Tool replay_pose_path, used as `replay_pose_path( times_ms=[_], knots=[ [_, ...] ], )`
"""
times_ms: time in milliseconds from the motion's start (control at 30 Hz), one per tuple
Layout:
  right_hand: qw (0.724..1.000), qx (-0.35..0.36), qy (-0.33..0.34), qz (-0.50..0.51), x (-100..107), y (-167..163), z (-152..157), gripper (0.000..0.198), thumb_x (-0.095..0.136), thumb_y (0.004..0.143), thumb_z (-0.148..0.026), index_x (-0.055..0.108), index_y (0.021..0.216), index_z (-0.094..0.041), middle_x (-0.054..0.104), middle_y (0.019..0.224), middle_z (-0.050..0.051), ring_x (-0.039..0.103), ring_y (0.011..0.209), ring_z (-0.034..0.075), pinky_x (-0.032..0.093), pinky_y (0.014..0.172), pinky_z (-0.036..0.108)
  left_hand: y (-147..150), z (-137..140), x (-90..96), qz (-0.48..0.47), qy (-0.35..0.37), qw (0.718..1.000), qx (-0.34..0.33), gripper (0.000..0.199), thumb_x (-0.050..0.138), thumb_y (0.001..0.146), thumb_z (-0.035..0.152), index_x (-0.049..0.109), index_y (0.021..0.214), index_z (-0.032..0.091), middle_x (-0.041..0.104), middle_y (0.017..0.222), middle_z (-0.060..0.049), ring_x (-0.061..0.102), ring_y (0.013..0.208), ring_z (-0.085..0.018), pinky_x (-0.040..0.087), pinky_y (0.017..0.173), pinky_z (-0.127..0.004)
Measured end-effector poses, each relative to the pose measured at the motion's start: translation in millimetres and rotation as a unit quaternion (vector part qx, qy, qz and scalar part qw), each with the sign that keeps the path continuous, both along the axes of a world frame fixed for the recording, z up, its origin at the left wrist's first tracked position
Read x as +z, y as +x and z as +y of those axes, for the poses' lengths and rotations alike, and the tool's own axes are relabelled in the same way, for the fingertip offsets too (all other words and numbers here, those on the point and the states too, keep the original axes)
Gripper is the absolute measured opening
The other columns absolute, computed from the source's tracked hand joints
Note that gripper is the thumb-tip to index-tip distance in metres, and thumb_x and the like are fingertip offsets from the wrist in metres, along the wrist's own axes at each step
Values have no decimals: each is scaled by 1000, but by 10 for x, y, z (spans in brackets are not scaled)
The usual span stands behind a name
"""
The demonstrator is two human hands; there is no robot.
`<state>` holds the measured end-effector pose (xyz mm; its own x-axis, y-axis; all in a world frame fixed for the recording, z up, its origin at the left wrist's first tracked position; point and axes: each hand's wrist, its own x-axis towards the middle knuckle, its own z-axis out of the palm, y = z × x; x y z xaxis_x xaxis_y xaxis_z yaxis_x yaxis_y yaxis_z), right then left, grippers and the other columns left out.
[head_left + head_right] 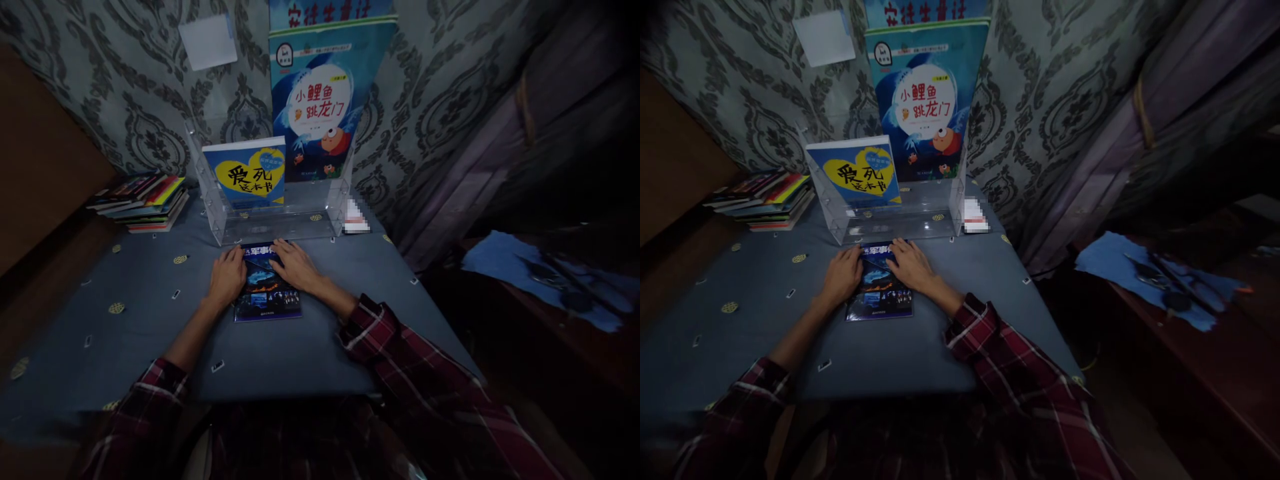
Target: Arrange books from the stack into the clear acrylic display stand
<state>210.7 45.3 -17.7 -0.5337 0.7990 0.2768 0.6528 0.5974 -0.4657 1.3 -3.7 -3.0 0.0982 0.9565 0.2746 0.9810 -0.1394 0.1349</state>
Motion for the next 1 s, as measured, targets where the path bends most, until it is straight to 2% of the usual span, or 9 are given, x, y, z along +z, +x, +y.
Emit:
replay_pose_path(
  times_ms=[233,367,467,600,767,1000],
  knots=[
    [998,9,-29,63,-104,205,105,43,54,101,-29,61,142,-16,56,155,18,44,151,30,29,126,59,2,-14,15,15,1,1000,-1,38,38,102,20,60,133,14,64,143,-17,58,127,-34,49,102,-51],
    [991,11,-59,119,-135,263,232,46,47,104,-31,57,146,-15,62,149,16,57,141,27,42,119,52,1,-10,72,45,-8,999,-10,36,40,100,18,62,129,14,62,145,-19,53,134,-38,48,103,-56],
    [983,15,-80,163,-137,297,308,48,41,106,-34,52,150,-16,62,150,14,61,136,24,48,115,45,38,44,137,61,-14,997,-41,33,43,97,14,65,121,12,66,136,-23,52,134,-41,44,106,-60],
    [972,12,-99,211,-136,313,351,48,38,108,-35,52,151,-19,63,149,11,60,137,22,46,117,44,197,194,167,54,-26,993,-102,35,42,97,11,67,122,13,69,129,-20,60,125,-35,45,108,-53],
    [962,4,-117,248,-145,298,382,49,36,109,-38,53,150,-19,66,145,12,62,135,22,47,115,43,446,402,96,27,-35,982,-182,47,41,97,8,61,138,17,65,143,-11,60,127,-25,46,112,-41],
    [956,-2,-128,264,-164,293,427,48,37,108,-35,53,151,-21,68,143,10,63,132,22,48,115,43,486,513,10,-2,-28,979,-200,52,41,95,6,62,141,18,66,144,-12,60,126,-28,48,108,-48]
  ],
)
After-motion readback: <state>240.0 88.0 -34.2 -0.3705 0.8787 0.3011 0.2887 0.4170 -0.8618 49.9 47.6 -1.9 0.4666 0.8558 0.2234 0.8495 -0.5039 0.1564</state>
